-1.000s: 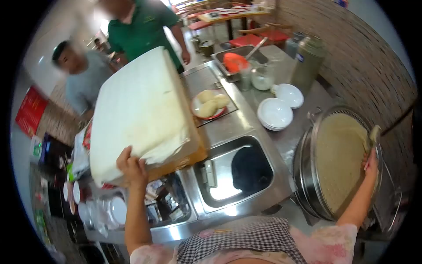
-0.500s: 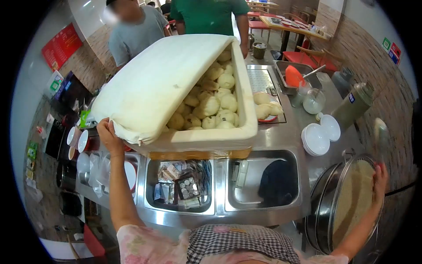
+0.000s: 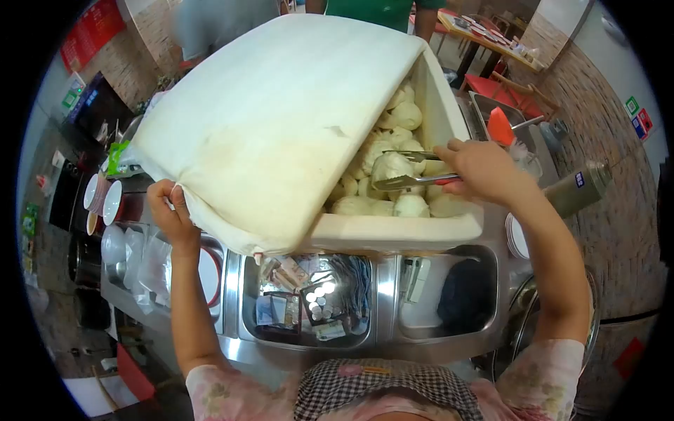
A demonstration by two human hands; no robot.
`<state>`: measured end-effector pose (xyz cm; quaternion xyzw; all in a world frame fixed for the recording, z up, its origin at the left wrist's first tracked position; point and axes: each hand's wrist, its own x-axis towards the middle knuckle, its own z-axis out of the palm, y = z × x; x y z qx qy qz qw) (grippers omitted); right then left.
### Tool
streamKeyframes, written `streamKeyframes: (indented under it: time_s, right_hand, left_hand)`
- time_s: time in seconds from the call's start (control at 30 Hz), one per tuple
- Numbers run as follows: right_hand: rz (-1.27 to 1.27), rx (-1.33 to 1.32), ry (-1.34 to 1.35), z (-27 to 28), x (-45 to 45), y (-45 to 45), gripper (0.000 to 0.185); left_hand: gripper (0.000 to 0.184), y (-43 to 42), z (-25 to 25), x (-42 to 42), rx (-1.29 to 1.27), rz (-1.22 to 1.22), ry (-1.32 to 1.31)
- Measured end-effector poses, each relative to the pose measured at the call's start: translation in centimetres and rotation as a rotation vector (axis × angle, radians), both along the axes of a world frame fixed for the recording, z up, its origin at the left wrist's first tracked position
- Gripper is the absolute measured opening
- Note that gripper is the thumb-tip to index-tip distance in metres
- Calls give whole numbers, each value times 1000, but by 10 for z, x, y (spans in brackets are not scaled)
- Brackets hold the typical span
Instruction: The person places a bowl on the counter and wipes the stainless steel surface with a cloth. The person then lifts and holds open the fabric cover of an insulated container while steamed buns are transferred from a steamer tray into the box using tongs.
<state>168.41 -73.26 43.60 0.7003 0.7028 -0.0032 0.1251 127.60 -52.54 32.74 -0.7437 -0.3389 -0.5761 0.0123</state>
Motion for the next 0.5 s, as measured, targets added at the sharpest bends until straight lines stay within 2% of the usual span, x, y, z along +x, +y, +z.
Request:
streamKeyframes:
  time_s: [0.13,0.27,0.37,0.47,0.5]
  right_hand:
    - [54,-47,-46,-23,-10,27,51]
    - [80,-36,-5,-31,-14,30,52]
    - [52,-36,9,-35,-14,30,61]
    - [36,-37,53,-34,-12,30,62]
    - [24,-28,80,-31,-11,29,62]
  left_hand:
    - [18,26,-4,-17,-17,-96,-88]
    - [21,52,-3,-26,-115,-151,-329]
    - [15,66,4,-19,-108,-230,-565]
    - [16,88,10,-39,-196,-393,-581]
    - [15,83,5,-36,-182,-325,-598]
